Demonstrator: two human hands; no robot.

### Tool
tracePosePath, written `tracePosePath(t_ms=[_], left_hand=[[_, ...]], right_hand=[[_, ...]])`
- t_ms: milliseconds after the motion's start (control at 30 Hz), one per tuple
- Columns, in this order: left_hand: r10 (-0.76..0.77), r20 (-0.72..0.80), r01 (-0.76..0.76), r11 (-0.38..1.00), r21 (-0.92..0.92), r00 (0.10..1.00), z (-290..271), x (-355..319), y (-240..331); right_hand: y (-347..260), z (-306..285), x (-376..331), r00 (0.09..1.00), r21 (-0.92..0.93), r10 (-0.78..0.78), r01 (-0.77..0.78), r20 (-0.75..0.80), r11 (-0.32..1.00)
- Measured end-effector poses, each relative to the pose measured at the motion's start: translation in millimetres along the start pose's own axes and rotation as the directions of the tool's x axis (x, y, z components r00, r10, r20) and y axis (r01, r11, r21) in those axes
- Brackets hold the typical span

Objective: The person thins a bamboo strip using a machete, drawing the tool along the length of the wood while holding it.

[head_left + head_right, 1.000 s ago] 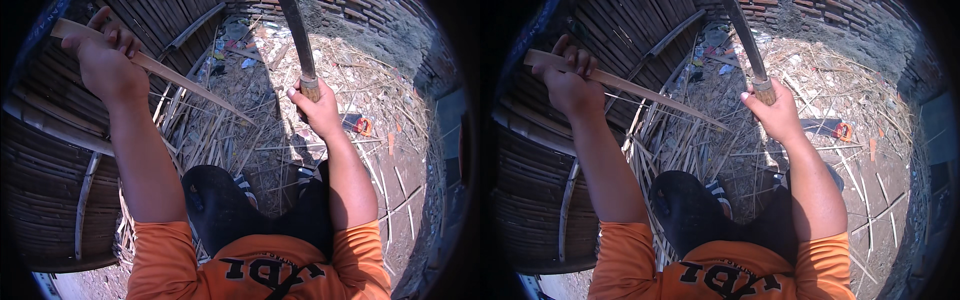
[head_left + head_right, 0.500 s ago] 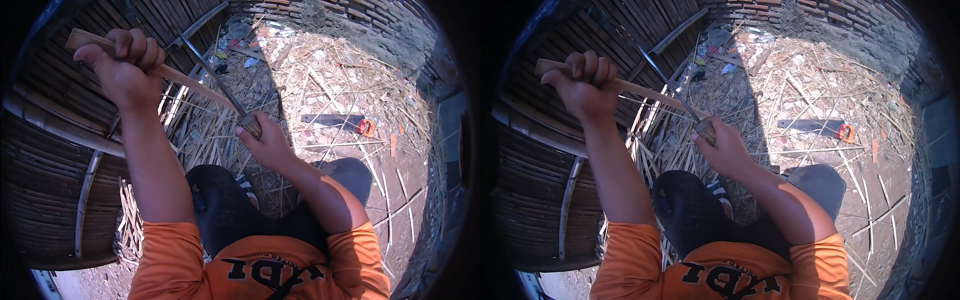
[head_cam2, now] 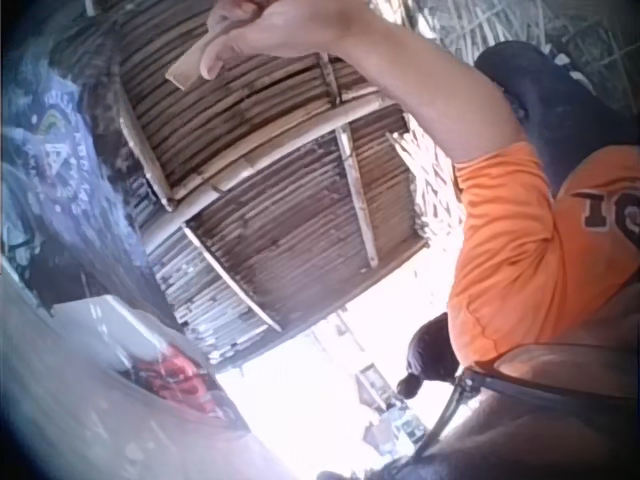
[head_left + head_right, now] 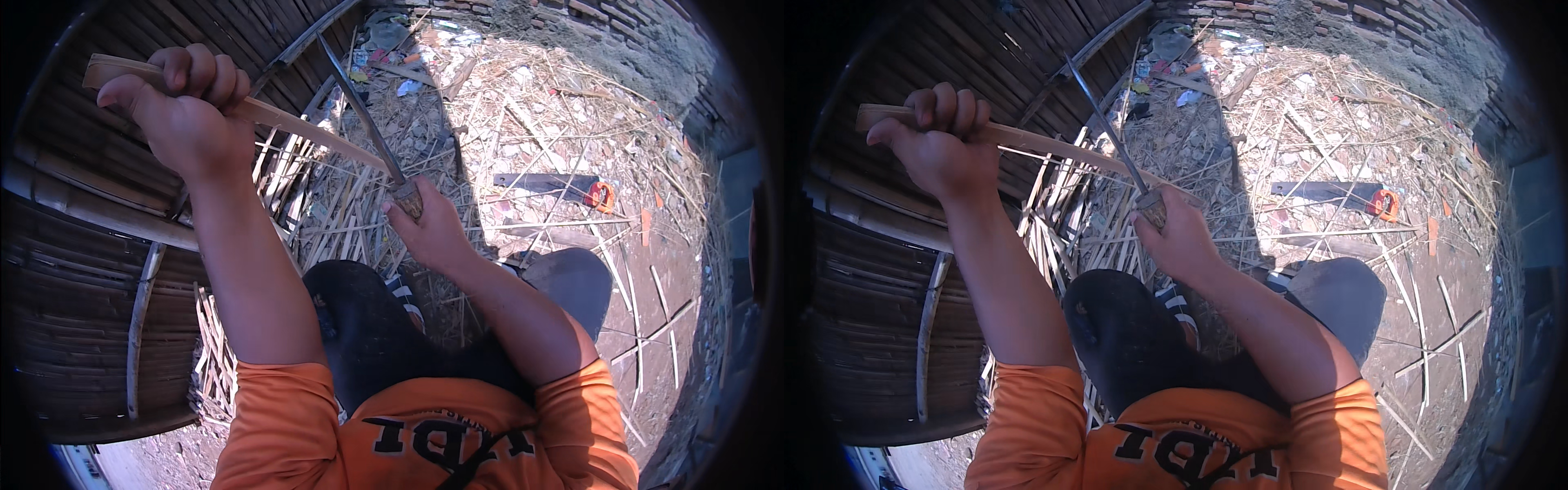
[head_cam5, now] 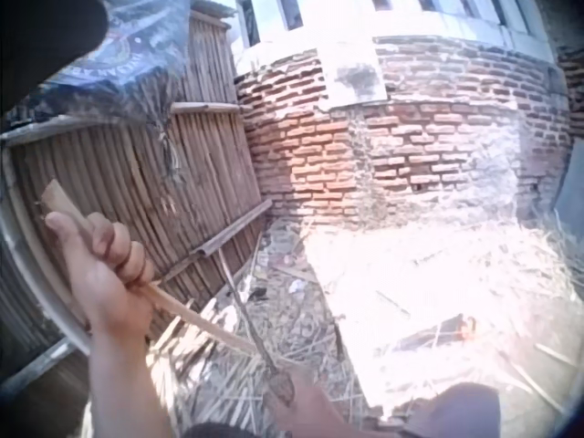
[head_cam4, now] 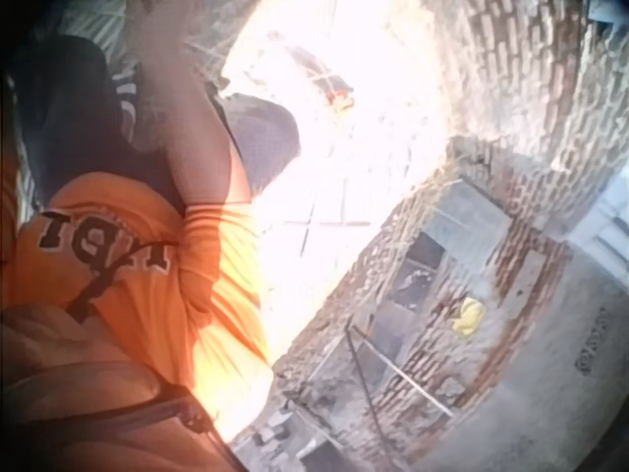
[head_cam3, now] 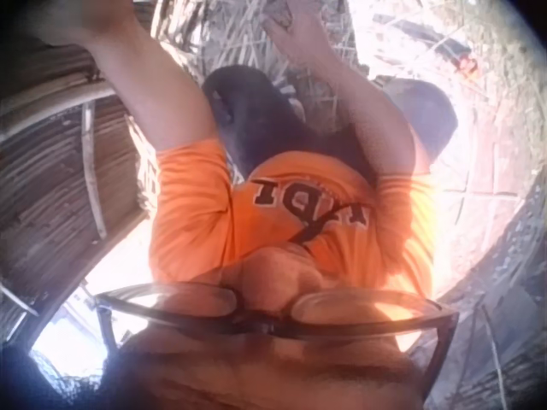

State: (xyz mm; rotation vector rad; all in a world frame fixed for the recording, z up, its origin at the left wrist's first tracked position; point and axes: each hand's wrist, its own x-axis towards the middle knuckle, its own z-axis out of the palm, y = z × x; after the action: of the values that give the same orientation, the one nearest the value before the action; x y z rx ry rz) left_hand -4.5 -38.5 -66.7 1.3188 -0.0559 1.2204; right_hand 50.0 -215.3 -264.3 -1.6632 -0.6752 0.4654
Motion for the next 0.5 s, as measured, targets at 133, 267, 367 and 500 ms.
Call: tracePosePath(t_ms=[133, 267, 367, 500], left_hand=[[0.032, -0.092, -0.026, 0.997, 0.066, 0.995, 18, 3, -8], [0.049, -0.123, -0.039, 0.996, 0.085, 0.991, 1, 4, 0], [0.063, -0.115, -0.051, 0.993, 0.108, 0.991, -11, 3, -4], [0.091, -0.125, -0.071, 0.985, 0.157, 0.988, -10, 4, -7]], right_hand=[[101, 24, -2, 0.99, -0.236, 0.11, -0.127, -0.085, 0.964], [115, 9, 12, 0.973, -0.219, 0.228, -0.229, -0.031, 0.948], [63, 1, 11, 0.985, -0.158, 0.169, -0.163, 0.023, 0.974], [77, 24, 2, 0.996, -0.173, 0.028, -0.012, 0.089, 0.985]])
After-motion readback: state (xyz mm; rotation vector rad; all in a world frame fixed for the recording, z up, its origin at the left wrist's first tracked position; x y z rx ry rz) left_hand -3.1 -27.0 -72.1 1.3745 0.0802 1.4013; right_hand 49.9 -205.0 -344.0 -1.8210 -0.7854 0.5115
